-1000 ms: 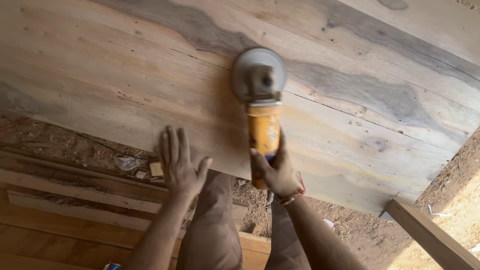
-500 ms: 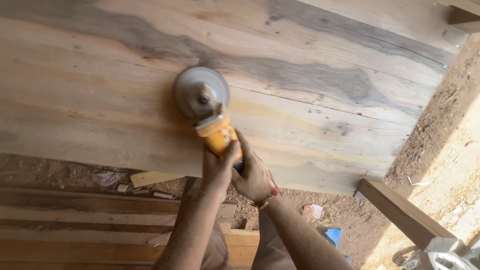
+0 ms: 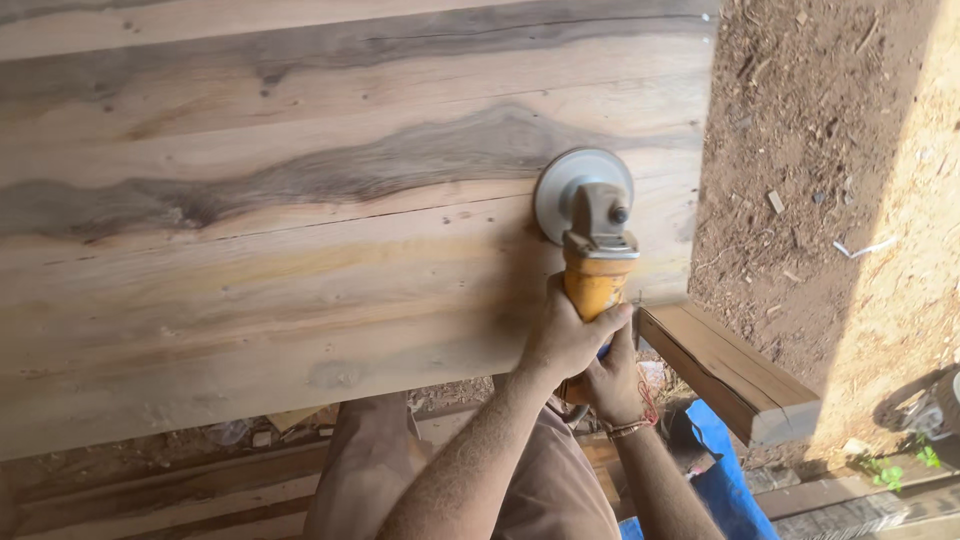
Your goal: The person sands a wooden bench using a power sander, moving the tool across the seat and frame surfaces and wiping the wood with a hand.
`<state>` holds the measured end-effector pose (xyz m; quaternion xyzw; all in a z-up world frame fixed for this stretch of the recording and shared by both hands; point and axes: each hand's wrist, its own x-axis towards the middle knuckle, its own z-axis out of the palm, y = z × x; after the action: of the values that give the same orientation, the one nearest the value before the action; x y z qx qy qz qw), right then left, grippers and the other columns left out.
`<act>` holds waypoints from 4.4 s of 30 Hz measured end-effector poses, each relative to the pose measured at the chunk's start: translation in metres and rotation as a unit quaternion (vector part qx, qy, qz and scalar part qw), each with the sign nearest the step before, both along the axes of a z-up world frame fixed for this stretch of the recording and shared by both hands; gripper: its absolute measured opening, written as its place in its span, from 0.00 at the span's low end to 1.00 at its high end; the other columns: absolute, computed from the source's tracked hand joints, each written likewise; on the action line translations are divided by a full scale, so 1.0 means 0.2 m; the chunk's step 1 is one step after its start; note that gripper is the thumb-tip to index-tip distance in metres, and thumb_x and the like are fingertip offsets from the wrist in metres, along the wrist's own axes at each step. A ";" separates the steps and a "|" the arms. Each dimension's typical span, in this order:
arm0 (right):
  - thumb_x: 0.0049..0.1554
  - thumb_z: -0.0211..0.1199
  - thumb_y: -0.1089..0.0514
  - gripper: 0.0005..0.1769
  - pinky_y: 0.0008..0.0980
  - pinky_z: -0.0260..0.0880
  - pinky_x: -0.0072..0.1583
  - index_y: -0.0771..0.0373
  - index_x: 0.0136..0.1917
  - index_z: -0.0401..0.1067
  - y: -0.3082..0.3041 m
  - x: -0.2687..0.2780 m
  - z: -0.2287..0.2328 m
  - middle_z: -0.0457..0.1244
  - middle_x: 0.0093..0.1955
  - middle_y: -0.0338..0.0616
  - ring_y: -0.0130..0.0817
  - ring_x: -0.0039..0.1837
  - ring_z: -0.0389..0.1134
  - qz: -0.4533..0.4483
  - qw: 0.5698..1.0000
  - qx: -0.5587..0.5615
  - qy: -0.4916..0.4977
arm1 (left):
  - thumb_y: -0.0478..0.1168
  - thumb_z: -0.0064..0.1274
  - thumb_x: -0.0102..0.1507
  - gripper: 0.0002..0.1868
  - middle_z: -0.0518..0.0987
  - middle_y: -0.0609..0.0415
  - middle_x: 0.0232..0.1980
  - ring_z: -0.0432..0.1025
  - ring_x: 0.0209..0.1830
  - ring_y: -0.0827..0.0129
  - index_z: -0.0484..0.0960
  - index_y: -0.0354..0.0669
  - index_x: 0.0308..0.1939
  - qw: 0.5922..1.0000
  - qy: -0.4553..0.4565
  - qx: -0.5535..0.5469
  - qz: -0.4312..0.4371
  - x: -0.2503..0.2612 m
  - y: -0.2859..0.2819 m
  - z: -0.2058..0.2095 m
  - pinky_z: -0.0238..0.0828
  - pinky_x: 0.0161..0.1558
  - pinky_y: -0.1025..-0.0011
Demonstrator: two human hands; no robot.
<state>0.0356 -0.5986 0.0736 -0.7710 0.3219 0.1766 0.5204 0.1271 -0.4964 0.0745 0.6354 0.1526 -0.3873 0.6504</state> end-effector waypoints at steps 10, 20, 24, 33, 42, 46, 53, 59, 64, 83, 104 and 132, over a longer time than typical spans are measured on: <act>0.57 0.68 0.54 0.42 0.40 0.67 0.68 0.65 0.76 0.51 -0.01 0.01 -0.05 0.62 0.68 0.56 0.43 0.69 0.66 -0.192 0.979 0.015 -0.067 | 0.71 0.56 0.54 0.50 0.79 0.40 0.60 0.77 0.58 0.50 0.62 0.44 0.69 0.937 0.040 0.189 -0.292 0.17 -0.26 0.06 0.75 0.58 0.52; 0.57 0.63 0.54 0.47 0.45 0.70 0.65 0.60 0.82 0.44 0.12 0.20 0.12 0.65 0.67 0.67 0.54 0.68 0.68 -0.151 0.987 0.048 -0.035 | 0.53 0.61 0.60 0.41 0.79 0.46 0.60 0.78 0.57 0.62 0.61 0.36 0.69 0.987 0.064 0.119 -0.084 0.18 -0.05 0.04 0.79 0.54 0.64; 0.56 0.64 0.52 0.48 0.44 0.74 0.60 0.60 0.81 0.42 0.02 0.17 0.04 0.67 0.61 0.65 0.53 0.62 0.73 -0.283 0.958 0.038 -0.036 | 0.57 0.63 0.60 0.40 0.82 0.42 0.57 0.80 0.55 0.57 0.65 0.38 0.67 0.920 -0.026 0.225 -0.321 0.31 -0.38 0.06 0.76 0.56 0.60; 0.54 0.67 0.60 0.49 0.46 0.71 0.62 0.66 0.81 0.43 0.21 -0.03 0.19 0.64 0.65 0.69 0.57 0.65 0.70 -0.249 0.965 0.032 -0.076 | 0.54 0.61 0.61 0.40 0.79 0.44 0.60 0.77 0.58 0.62 0.64 0.35 0.68 0.963 -0.032 0.110 -0.245 0.01 -0.06 0.13 0.75 0.57 0.64; 0.53 0.67 0.57 0.46 0.40 0.75 0.59 0.67 0.77 0.46 0.03 -0.04 0.12 0.69 0.57 0.64 0.48 0.59 0.74 -0.362 0.926 0.109 -0.009 | 0.58 0.62 0.60 0.47 0.77 0.44 0.62 0.74 0.61 0.60 0.57 0.42 0.74 0.884 0.022 0.233 -0.405 0.07 -0.40 0.14 0.71 0.60 0.64; 0.51 0.69 0.58 0.47 0.41 0.76 0.56 0.68 0.75 0.48 0.07 -0.15 0.13 0.70 0.54 0.64 0.50 0.56 0.76 -0.320 0.945 0.063 -0.012 | 0.57 0.61 0.58 0.46 0.78 0.45 0.61 0.78 0.60 0.60 0.58 0.42 0.72 0.910 0.044 0.199 -0.361 -0.04 -0.31 0.15 0.76 0.58 0.65; 0.52 0.65 0.63 0.48 0.47 0.75 0.58 0.68 0.80 0.46 0.08 -0.12 0.19 0.68 0.58 0.69 0.58 0.59 0.72 -0.227 0.970 0.087 0.007 | 0.55 0.61 0.61 0.40 0.79 0.43 0.62 0.77 0.60 0.58 0.64 0.39 0.70 0.974 -0.010 0.097 -0.206 -0.12 -0.10 0.06 0.76 0.58 0.63; 0.51 0.69 0.58 0.48 0.42 0.75 0.59 0.65 0.77 0.47 0.08 -0.25 0.06 0.68 0.59 0.61 0.49 0.60 0.74 -0.277 0.958 0.066 -0.007 | 0.63 0.61 0.56 0.45 0.82 0.44 0.57 0.81 0.55 0.59 0.62 0.44 0.68 0.923 0.027 0.201 -0.326 -0.10 -0.27 0.12 0.78 0.56 0.61; 0.53 0.69 0.57 0.49 0.44 0.73 0.59 0.63 0.78 0.43 0.20 -0.38 0.10 0.68 0.59 0.62 0.52 0.61 0.73 -0.214 0.972 0.091 -0.022 | 0.64 0.61 0.56 0.48 0.80 0.44 0.58 0.78 0.58 0.57 0.59 0.45 0.70 0.933 0.037 0.194 -0.301 -0.23 -0.07 0.13 0.77 0.56 0.58; 0.53 0.66 0.56 0.48 0.41 0.77 0.55 0.56 0.80 0.43 0.86 -0.15 0.24 0.71 0.53 0.57 0.46 0.54 0.77 -0.046 0.982 0.141 0.114 | 0.56 0.61 0.59 0.42 0.77 0.45 0.61 0.75 0.60 0.62 0.62 0.39 0.69 0.987 0.054 0.129 -0.075 -0.37 0.87 0.04 0.75 0.59 0.63; 0.54 0.67 0.53 0.49 0.48 0.75 0.58 0.61 0.81 0.45 1.75 0.00 0.17 0.67 0.60 0.66 0.55 0.58 0.73 0.178 0.977 0.109 -0.033 | 0.61 0.58 0.58 0.43 0.75 0.48 0.63 0.74 0.62 0.61 0.64 0.43 0.70 0.975 0.118 0.117 0.148 -0.43 1.85 -0.02 0.76 0.60 0.59; 0.53 0.67 0.52 0.48 0.44 0.75 0.58 0.66 0.78 0.47 0.30 -0.26 0.01 0.68 0.57 0.62 0.50 0.57 0.73 0.148 0.983 -0.064 0.093 | 0.60 0.63 0.57 0.43 0.81 0.47 0.53 0.81 0.45 0.62 0.63 0.40 0.65 0.995 0.044 0.063 0.055 -0.34 0.43 0.05 0.83 0.47 0.65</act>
<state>-0.0171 -0.5378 0.0751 -0.8217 0.2621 0.3018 0.4062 0.0595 -0.4100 0.0838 0.6479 0.2405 -0.3681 0.6219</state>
